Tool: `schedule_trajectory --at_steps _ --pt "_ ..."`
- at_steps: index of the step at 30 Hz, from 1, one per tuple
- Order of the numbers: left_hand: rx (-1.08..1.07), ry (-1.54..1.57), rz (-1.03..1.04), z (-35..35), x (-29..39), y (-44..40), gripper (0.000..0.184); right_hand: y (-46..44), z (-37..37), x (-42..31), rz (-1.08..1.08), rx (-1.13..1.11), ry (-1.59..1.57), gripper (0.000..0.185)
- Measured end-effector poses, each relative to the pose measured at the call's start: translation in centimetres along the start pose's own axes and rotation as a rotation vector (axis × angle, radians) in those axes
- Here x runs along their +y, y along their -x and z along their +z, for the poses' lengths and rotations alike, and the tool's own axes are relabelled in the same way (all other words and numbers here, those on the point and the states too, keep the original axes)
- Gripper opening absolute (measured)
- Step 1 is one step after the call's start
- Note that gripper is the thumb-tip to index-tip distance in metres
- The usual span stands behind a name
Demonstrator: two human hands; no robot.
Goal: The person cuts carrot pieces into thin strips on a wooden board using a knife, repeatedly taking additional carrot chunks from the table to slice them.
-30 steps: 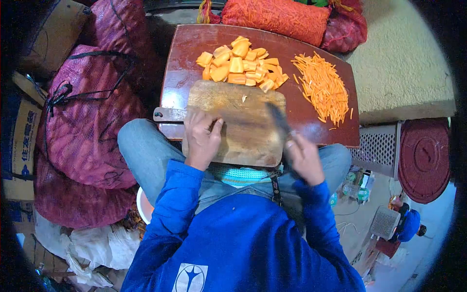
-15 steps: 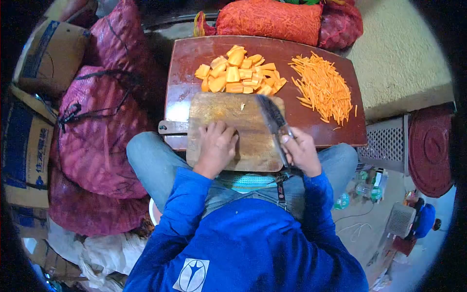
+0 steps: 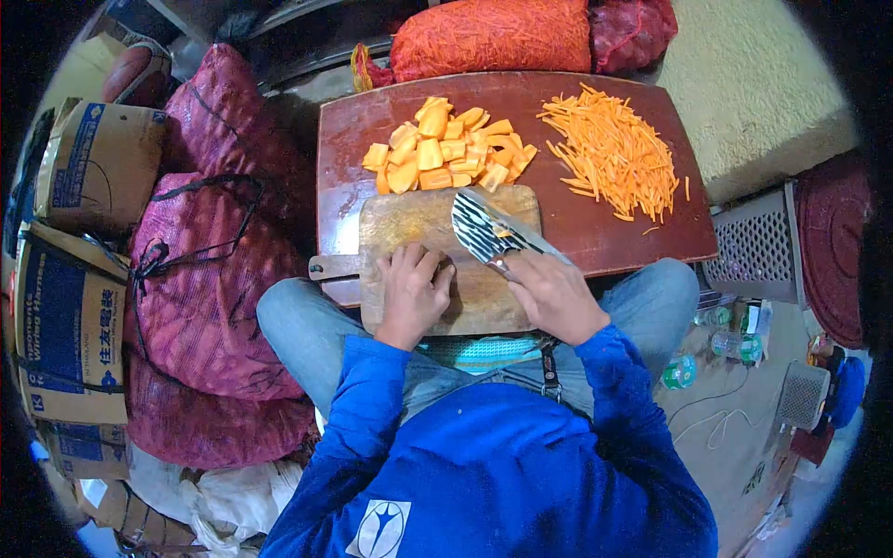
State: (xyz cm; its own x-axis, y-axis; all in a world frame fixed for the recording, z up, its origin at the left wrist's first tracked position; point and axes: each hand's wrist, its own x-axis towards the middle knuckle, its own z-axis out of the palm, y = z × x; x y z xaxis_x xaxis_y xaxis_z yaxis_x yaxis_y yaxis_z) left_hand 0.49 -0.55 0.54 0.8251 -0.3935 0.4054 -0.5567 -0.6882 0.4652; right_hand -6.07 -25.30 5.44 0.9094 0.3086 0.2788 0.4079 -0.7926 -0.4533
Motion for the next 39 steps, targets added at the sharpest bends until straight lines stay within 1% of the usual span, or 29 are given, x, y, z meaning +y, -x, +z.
schedule_trajectory --at_steps 4,6,8,10,11,13,15,17,18,22,26,29,31,33,34,36,37,39 --pt "0.0 -0.003 -0.002 0.4 -0.5 0.3 0.017 -0.5 -3.3 -2.6 -0.034 0.041 -0.035 0.029" --pt "0.003 -0.027 0.01 0.4 -0.7 0.3 0.017 -1.3 -7.1 -5.7 -0.048 0.069 -0.172 0.022" --pt "0.0 -0.003 0.006 0.5 -0.6 0.2 0.015 -2.1 -11.9 -9.4 -0.065 -0.037 -0.158 0.021" --pt "0.013 -0.005 0.001 0.9 -0.9 0.3 0.015 -1.7 -14.2 -11.9 -0.192 0.123 -0.176 0.023" --pt "0.03 -0.015 0.014 0.9 -1.0 0.6 0.015 -1.6 -15.0 -13.2 -0.19 0.105 -0.191 0.023" --pt "0.022 -0.019 0.007 0.7 -0.9 0.6 0.015 -1.7 -16.1 -15.2 -0.192 0.239 -0.298 0.025" --pt "0.024 -0.05 -0.009 0.2 -0.4 0.3 0.013 -2.0 -16.5 -16.9 -0.226 0.276 -0.191 0.022" --pt "0.023 -0.035 -0.01 0.7 -1.0 0.5 0.014 -3.0 -21.5 -17.0 -0.285 -0.195 -0.356 0.021" --pt "0.042 -0.011 0.012 0.6 -1.0 0.7 0.014 -3.2 -22.3 -17.4 -0.278 -0.232 -0.402 0.024" --pt "0.026 -0.041 0.014 0.2 -0.7 0.5 0.016 -2.5 -21.6 -19.0 -0.243 -0.051 -0.405 0.036" --pt "0.043 -0.032 0.014 0.3 -0.4 0.4 0.016 -2.5 -21.2 -19.6 -0.231 -0.028 -0.453 0.049" --pt "0.025 -0.043 -0.009 0.1 -0.3 0.3 0.016 -2.4 -20.4 -20.8 -0.187 0.104 -0.515 0.059" --pt "0.032 -0.023 0.008 0.4 -0.6 0.5 0.015 -3.4 -21.4 -20.4 -0.179 0.125 -0.571 0.062" --pt "0.03 -0.042 -0.003 0.1 -0.5 0.6 0.015 -5.5 -24.6 -18.5 -0.092 -0.511 -0.704 0.052" --pt "0.027 -0.043 0.0 0.1 -0.4 0.6 0.015 -4.6 -23.7 -18.5 -0.093 -0.515 -0.714 0.052" --pt "0.022 -0.039 0.003 0.3 -0.7 0.7 0.017 -1.5 -21.4 -18.9 -0.248 0.018 -0.37 0.04" --pt "0.024 -0.024 0.007 0.3 -0.7 0.6 0.015 -0.8 -21.5 -19.3 -0.246 0.017 -0.374 0.04" --pt "0.031 -0.015 0.01 0.4 -0.6 0.4 0.015 -0.1 -21.8 -19.8 -0.082 0.029 -0.339 0.036"
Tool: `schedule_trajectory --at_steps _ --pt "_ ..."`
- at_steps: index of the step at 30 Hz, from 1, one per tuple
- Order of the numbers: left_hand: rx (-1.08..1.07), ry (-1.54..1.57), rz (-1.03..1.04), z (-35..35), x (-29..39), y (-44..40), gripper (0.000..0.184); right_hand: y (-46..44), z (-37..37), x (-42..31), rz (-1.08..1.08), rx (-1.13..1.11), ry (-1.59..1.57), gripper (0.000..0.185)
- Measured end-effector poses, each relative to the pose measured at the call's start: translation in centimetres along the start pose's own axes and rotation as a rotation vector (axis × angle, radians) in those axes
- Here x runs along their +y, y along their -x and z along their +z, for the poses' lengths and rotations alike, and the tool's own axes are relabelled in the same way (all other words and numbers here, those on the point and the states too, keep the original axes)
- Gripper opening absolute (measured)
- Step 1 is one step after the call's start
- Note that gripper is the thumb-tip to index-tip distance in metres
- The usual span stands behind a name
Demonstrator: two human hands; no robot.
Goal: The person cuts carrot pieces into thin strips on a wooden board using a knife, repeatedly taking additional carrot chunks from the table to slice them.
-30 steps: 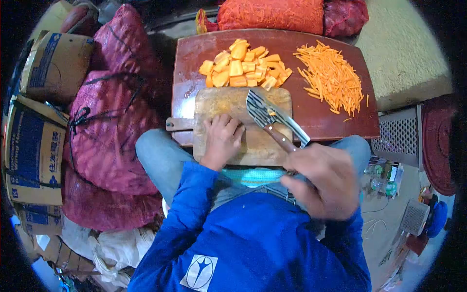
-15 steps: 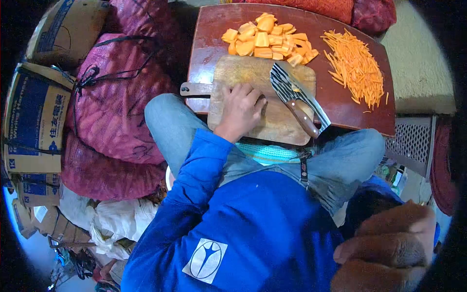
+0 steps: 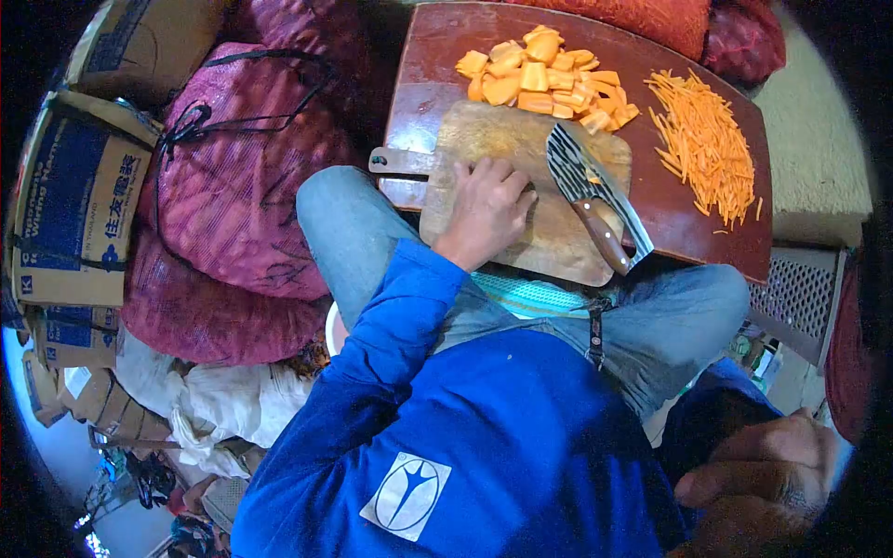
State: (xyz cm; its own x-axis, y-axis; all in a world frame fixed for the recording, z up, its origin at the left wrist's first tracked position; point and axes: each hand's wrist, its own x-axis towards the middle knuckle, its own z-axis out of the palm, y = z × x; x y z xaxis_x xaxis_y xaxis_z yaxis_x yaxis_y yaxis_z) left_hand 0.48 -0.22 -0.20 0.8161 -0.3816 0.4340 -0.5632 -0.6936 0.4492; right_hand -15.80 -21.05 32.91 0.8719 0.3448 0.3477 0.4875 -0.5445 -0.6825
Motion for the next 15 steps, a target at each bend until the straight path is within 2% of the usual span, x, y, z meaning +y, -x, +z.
schedule_trajectory --at_steps 1,3,4,7,15 --pt "-0.004 -0.01 0.002 0.0 0.1 0.0 0.014 -1.1 -1.0 -0.4 -0.009 -0.002 -0.007 0.036" --pt "-0.011 -0.02 -0.003 -0.4 0.0 0.6 0.014 -4.1 -3.7 -1.3 0.013 -0.642 0.326 0.037" --pt "0.001 -0.013 -0.002 -0.1 0.2 0.8 0.014 -4.6 -3.4 -0.8 -0.004 -0.544 0.161 0.037" --pt "-0.021 0.003 -0.003 0.2 0.1 0.8 0.015 -3.8 -0.7 0.2 -0.076 -0.269 0.026 0.035" --pt "-0.032 -0.017 0.008 -0.1 0.0 0.1 0.015 -3.3 1.7 1.0 -0.145 -0.203 -0.035 0.031"
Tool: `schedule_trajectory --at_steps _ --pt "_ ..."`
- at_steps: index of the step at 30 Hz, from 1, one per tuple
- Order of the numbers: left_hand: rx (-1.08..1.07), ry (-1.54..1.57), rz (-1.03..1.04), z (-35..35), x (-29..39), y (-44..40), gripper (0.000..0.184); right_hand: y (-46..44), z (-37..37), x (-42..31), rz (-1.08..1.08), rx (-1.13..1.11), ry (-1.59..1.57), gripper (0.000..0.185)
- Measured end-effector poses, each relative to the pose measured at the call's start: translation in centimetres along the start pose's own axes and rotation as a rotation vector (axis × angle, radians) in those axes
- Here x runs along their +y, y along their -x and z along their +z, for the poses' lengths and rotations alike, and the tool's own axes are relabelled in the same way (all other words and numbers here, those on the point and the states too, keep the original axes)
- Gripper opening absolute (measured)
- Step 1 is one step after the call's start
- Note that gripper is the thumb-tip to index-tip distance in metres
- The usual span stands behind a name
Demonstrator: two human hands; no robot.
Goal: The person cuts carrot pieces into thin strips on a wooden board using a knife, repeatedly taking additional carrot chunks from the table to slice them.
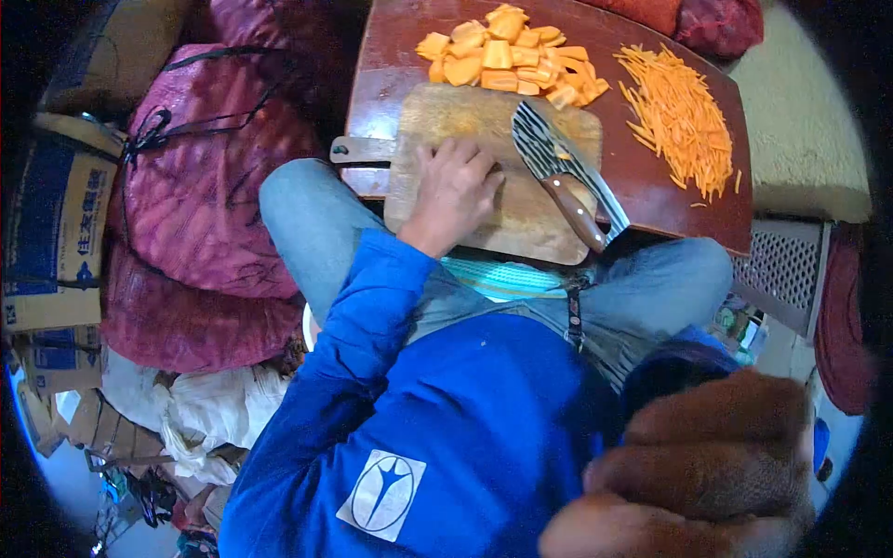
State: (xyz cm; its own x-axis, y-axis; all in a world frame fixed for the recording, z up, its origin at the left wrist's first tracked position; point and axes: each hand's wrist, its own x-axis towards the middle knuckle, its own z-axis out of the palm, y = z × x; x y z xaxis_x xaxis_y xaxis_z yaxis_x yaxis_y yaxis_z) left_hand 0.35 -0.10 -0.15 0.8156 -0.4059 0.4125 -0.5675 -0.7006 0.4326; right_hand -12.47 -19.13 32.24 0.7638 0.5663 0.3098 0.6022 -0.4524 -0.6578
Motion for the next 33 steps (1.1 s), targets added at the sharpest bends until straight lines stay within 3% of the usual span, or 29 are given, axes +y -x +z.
schedule_trajectory --at_steps 7,11,12,14,20,28,30,32,33 --pt "-0.02 -0.031 0.008 -0.2 -0.2 0.1 0.015 -0.4 2.2 0.8 -0.091 0.029 0.042 0.028" --pt "-0.024 -0.02 -0.007 -0.2 0.3 -0.1 0.014 -1.8 5.4 3.4 -0.132 0.118 0.253 0.026" --pt "-0.024 -0.04 -0.019 -0.4 0.3 -0.2 0.014 -1.8 6.6 4.3 -0.13 0.06 0.282 0.026" --pt "-0.011 -0.037 -0.01 -0.4 0.1 -0.2 0.014 -1.0 8.4 7.1 -0.151 -0.347 0.191 0.029" --pt "-0.03 -0.021 0.001 -0.6 0.2 0.0 0.014 4.8 15.7 11.7 -0.004 -0.455 0.008 0.018" --pt "-0.016 -0.034 -0.028 -0.3 0.3 -0.1 0.015 5.1 14.6 13.0 0.107 -0.493 0.025 0.015" --pt "0.012 -0.013 0.002 -0.4 -0.1 0.1 0.015 5.8 13.9 13.2 0.015 -0.317 -0.229 0.025" --pt "0.008 -0.028 0.017 -0.4 -0.3 0.1 0.014 5.4 12.0 11.8 -0.253 -0.261 -0.557 0.027" --pt "0.018 -0.041 0.01 -0.4 -0.3 0.1 0.014 5.4 10.6 10.5 -0.298 -0.325 -0.866 0.027"
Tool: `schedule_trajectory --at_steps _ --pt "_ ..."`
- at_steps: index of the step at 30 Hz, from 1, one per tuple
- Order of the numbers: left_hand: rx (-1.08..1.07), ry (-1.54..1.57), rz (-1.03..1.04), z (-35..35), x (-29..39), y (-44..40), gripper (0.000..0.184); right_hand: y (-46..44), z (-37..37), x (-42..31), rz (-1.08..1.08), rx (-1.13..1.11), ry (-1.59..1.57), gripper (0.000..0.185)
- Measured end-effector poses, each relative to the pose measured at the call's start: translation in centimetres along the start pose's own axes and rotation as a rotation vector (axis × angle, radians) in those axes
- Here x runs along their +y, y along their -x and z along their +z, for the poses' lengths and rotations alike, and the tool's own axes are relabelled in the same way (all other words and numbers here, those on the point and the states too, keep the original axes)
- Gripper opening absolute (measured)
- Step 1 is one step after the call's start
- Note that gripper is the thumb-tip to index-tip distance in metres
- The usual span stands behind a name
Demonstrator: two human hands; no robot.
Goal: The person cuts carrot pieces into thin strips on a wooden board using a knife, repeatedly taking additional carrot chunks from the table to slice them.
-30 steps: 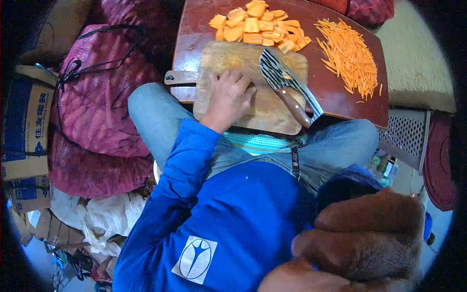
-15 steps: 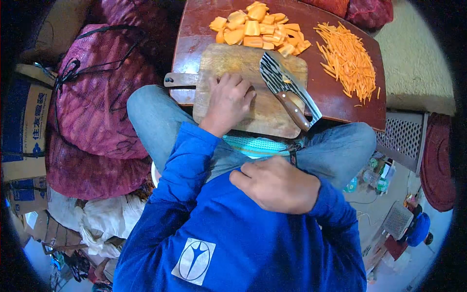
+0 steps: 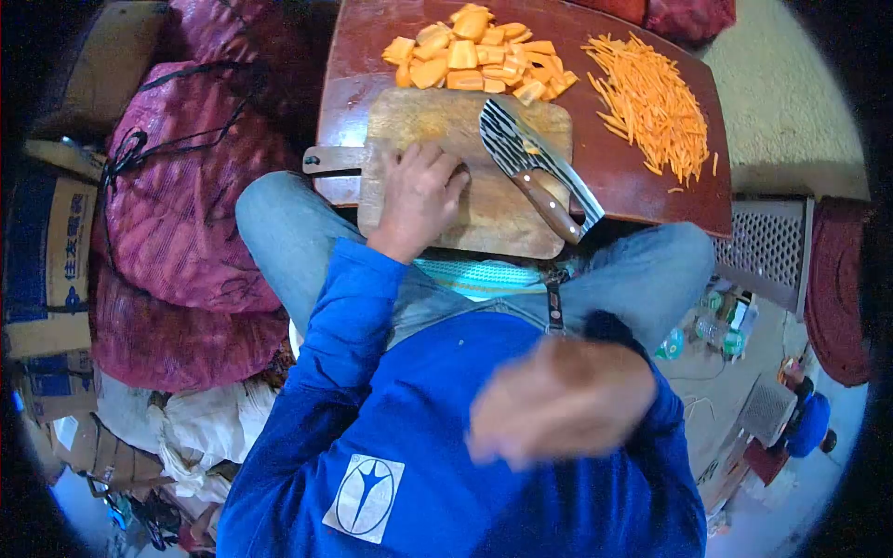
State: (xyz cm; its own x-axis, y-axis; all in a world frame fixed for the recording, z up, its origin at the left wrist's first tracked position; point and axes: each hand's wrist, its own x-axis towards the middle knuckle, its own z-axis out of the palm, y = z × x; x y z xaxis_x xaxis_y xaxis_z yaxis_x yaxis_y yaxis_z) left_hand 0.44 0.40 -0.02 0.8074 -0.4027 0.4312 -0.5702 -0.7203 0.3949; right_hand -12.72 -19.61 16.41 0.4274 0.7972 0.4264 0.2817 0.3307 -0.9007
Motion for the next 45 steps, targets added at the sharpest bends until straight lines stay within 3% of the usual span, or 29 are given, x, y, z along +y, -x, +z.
schedule_trajectory --at_steps 1,3,4,6,7,9,10,13,15,16,19,21,23,25,26,27,29,30,31,33,34,35,37,39,41,42,43,45 --pt "-0.007 0.026 -0.002 0.0 0.2 0.1 0.014 -0.1 0.3 -1.9 -0.067 -0.043 -0.31 0.029" --pt "-0.011 0.051 -0.006 -0.1 0.2 0.1 0.014 0.0 0.7 -3.6 -0.104 -0.37 -0.701 0.028" --pt "-0.016 0.057 -0.005 0.0 0.2 -0.1 0.014 -0.9 0.1 -4.5 -0.101 -0.376 -0.701 0.028" --pt "-0.024 0.069 -0.01 0.2 0.3 0.2 0.014 -2.8 -0.5 -5.7 -0.383 -0.215 -0.174 0.05" --pt "-0.034 0.056 -0.019 0.2 0.3 0.2 0.015 -2.5 1.0 -5.2 -0.381 -0.215 -0.175 0.05" --pt "-0.038 0.04 -0.029 0.2 0.1 0.0 0.017 -1.2 4.7 -3.9 -0.48 0.009 -0.094 0.016" --pt "-0.025 0.053 -0.029 0.2 0.1 0.1 0.017 -1.6 3.4 -4.2 -0.48 0.006 -0.098 0.016" --pt "0.012 0.078 -0.037 0.3 0.0 0.5 0.018 -1.3 -1.3 -5.9 -0.332 -0.045 -0.249 0.022" --pt "0.039 0.093 -0.04 0.6 0.0 0.8 0.019 -0.3 -2.1 -6.6 -0.063 0.296 -0.453 0.033" --pt "0.055 0.1 -0.047 0.7 0.0 1.0 0.019 -0.4 -2.1 -6.3 -0.064 0.298 -0.445 0.033" --pt "0.084 0.132 -0.046 1.1 -0.2 0.9 0.02 -0.8 -2.4 -3.9 0.455 0.551 -0.056 0.02" --pt "0.088 0.15 -0.043 1.3 -0.1 0.8 0.021 -1.1 -1.6 0.7 0.397 0.119 -0.226 0.022" --pt "0.078 0.126 -0.062 1.2 -0.1 0.6 0.023 1.8 0.5 7.8 0.337 -0.009 -0.053 0.029" --pt "0.086 0.132 -0.083 0.8 0.2 0.9 0.024 1.5 0.8 8.3 0.853 0.014 0.798 0.04" --pt "0.108 0.134 -0.082 0.8 0.1 0.5 0.025 1.8 0.8 9.1 0.554 0.329 0.843 0.037" --pt "0.101 0.131 -0.086 0.8 0.0 0.5 0.025 1.4 0.5 8.5 0.554 0.33 0.835 0.037" --pt "0.113 0.122 -0.061 0.6 0.0 0.5 0.025 -0.6 -0.8 5.3 0.57 0.435 0.416 0.031" --pt "0.108 0.124 -0.051 0.6 0.0 0.4 0.025 -0.6 -1.7 4.0 0.666 0.356 0.122 0.037" --pt "0.088 0.109 -0.051 0.7 0.1 0.3 0.025 -0.4 -1.9 4.2 0.666 0.363 0.127 0.037" --pt "0.072 0.097 -0.057 0.8 0.1 0.1 0.024 0.4 -1.9 5.3 0.56 -0.036 -0.26 0.036" --pt "0.069 0.102 -0.063 0.8 0.0 0.0 0.024 0.7 -0.3 6.2 0.505 0.047 0.033 0.036" --pt "0.061 0.108 -0.07 0.8 0.0 0.2 0.024 1.4 0.4 7.3 0.508 0.047 0.024 0.036" --pt "0.058 0.099 -0.073 0.9 0.1 0.3 0.023 1.5 0.9 8.4 0.585 0.326 0.545 0.035" --pt "0.053 0.085 -0.073 0.9 0.0 0.4 0.023 1.3 -0.1 6.9 0.612 0.357 0.379 0.034" --pt "0.078 0.078 -0.059 1.0 0.0 0.3 0.021 0.8 -1.2 5.2 0.593 0.189 -0.17 0.034" --pt "0.079 0.079 -0.049 1.1 -0.1 0.0 0.021 0.8 -1.1 5.6 0.558 0.082 -0.234 0.032" --pt "0.077 0.086 -0.056 1.1 0.0 0.0 0.021 1.1 -0.6 6.5 0.557 0.086 -0.229 0.032" --pt "0.071 0.093 -0.072 1.2 0.1 0.2 0.021 1.6 0.9 8.4 0.483 0.239 0.431 0.031"
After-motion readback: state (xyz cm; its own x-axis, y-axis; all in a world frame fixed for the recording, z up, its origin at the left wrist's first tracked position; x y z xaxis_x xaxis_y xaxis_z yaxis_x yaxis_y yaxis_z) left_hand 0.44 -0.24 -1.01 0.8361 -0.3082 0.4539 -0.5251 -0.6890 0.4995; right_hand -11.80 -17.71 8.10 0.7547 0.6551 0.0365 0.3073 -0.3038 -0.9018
